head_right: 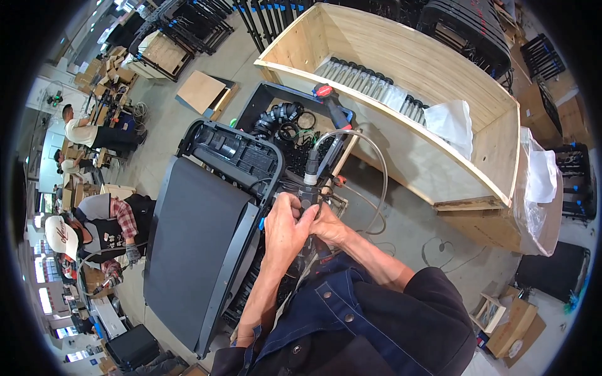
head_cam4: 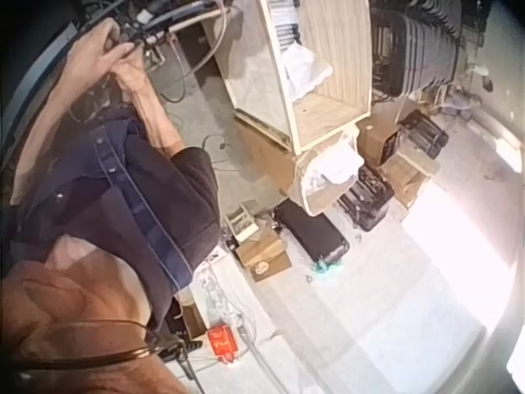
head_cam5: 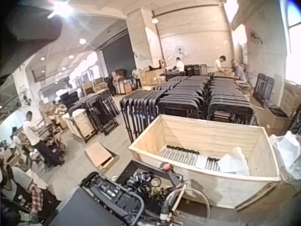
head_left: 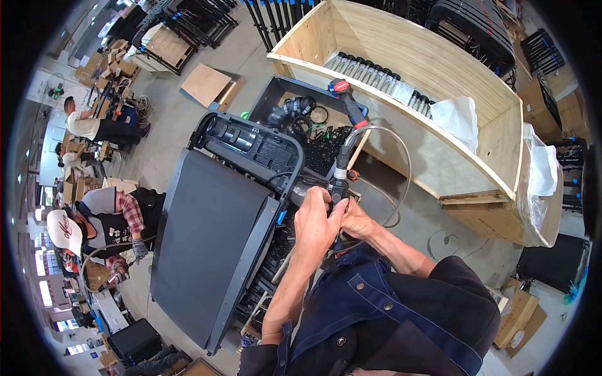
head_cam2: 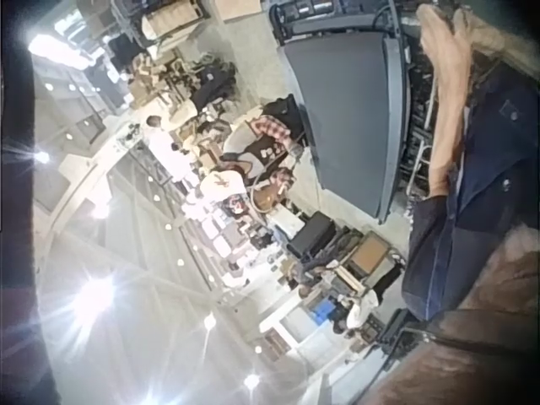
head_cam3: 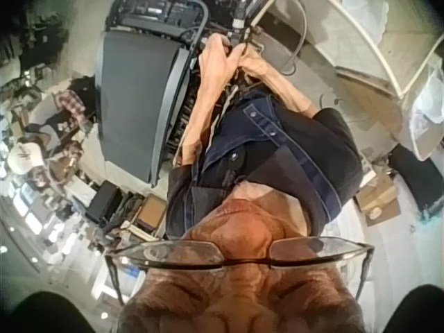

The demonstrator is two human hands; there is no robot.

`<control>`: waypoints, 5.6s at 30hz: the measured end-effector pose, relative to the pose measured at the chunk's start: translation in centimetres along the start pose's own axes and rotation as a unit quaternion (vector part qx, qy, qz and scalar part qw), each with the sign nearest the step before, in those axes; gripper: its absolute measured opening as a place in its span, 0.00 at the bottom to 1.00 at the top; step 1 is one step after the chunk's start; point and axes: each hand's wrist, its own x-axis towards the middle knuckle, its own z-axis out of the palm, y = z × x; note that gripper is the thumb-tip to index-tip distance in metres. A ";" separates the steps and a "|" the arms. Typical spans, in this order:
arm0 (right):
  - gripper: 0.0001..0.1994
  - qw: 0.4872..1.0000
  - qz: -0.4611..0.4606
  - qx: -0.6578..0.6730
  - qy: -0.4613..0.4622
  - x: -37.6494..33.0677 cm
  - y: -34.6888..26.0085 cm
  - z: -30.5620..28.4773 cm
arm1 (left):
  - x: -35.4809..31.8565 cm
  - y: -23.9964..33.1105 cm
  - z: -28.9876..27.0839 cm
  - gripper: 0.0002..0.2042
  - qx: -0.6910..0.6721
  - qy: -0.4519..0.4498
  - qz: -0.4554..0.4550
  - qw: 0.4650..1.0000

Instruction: Assembling various components of treadmills, including the frame and internal parts, using power tools in a factory workshop.

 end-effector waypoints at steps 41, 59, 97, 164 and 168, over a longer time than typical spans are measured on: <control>0.25 0.698 0.042 -0.646 0.306 9.7 -0.2 -34.4 | -20.8 -22.9 21.0 0.26 -0.152 -0.252 -0.471 0.832; 0.31 0.901 0.068 -0.256 0.345 5.1 15.1 -37.6 | -27.8 -27.5 21.7 0.14 -0.319 0.042 -0.557 0.766; 0.25 0.913 -0.008 -0.380 0.148 -7.0 2.3 3.5 | -37.5 -46.9 13.0 0.22 -0.379 0.118 -0.407 0.823; 0.25 0.980 -0.113 -0.163 0.003 2.5 1.5 11.6 | -14.1 -13.3 1.4 0.09 -0.846 0.227 -0.251 0.412; 0.26 0.964 -0.156 -0.212 -0.019 4.9 0.5 11.8 | -9.4 -14.6 1.3 0.10 -0.864 0.166 -0.242 0.410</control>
